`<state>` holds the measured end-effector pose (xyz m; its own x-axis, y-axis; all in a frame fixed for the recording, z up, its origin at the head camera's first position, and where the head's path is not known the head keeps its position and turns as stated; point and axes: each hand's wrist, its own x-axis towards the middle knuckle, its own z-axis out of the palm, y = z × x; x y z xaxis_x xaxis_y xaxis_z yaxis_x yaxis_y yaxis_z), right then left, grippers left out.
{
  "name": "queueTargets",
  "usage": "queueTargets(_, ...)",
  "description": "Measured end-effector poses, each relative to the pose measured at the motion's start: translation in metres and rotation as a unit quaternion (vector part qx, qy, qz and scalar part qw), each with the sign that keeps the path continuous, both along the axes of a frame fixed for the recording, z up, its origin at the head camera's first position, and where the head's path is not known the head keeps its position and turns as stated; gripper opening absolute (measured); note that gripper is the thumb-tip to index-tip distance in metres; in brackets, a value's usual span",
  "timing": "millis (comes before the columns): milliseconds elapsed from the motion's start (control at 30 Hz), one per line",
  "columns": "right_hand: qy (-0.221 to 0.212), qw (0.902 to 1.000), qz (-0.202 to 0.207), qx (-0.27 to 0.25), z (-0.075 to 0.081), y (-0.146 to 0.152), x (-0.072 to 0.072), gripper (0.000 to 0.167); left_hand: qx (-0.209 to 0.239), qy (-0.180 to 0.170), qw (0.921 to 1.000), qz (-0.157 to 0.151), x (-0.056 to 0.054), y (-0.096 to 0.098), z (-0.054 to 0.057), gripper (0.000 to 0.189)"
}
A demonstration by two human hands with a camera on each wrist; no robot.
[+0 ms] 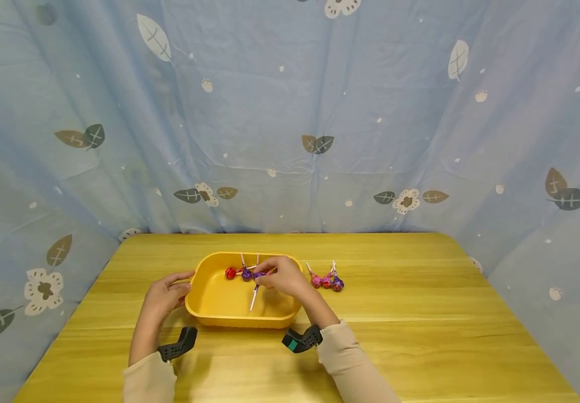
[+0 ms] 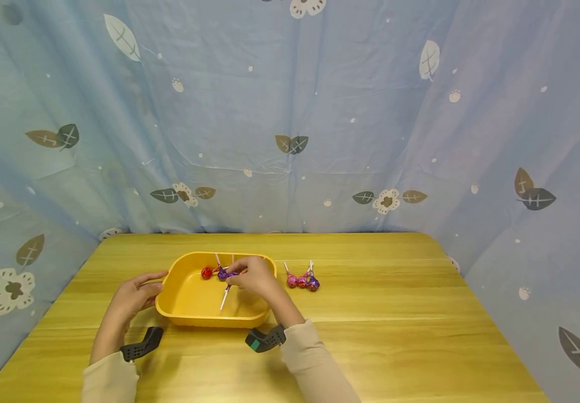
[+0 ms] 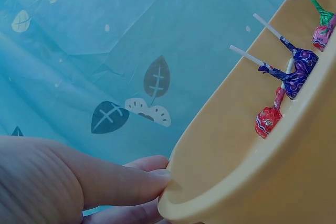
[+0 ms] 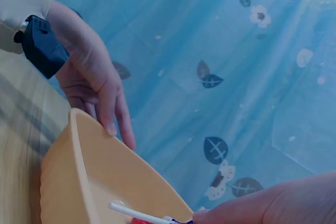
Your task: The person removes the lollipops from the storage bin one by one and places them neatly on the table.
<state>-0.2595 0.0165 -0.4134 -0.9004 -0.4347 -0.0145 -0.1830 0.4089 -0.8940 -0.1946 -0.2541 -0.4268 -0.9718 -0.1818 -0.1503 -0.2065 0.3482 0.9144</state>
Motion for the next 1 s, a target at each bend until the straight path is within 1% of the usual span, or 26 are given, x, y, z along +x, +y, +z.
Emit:
queueTargets(133, 0.001, 1.0, -0.009, -0.001, -0.003, 0.014, 0.003, 0.018, 0.003, -0.001, 1.0, 0.001, 0.0, 0.001, -0.001, 0.042)
queueTargets(400, -0.021, 0.9985, -0.008, -0.049, -0.005, 0.033, 0.006, 0.02, 0.006, -0.001, 1.0, -0.003, -0.001, -0.001, 0.0, 0.043)
queueTargets(600, -0.023, 0.9975, -0.011, -0.066, -0.004, 0.046, 0.008, 0.024, 0.007, 0.002, 1.0, -0.005, -0.002, -0.001, 0.0, 0.043)
queueTargets(733, -0.027, 0.9958, -0.022, -0.084, -0.005, 0.061, 0.006, 0.028, 0.006, 0.002, 1.0, -0.001, -0.001, 0.001, 0.0, 0.042)
queueTargets(900, -0.021, 0.9924, -0.049, -0.111, -0.005, 0.079, 0.003, 0.034, 0.007, 0.002, 1.0, 0.001, 0.0, 0.001, -0.001, 0.041)
queueTargets(1000, -0.019, 0.9897, -0.071, -0.123, -0.004, 0.089, 0.001, 0.036, 0.008, 0.003, 1.0, -0.001, 0.001, 0.0, -0.001, 0.041)
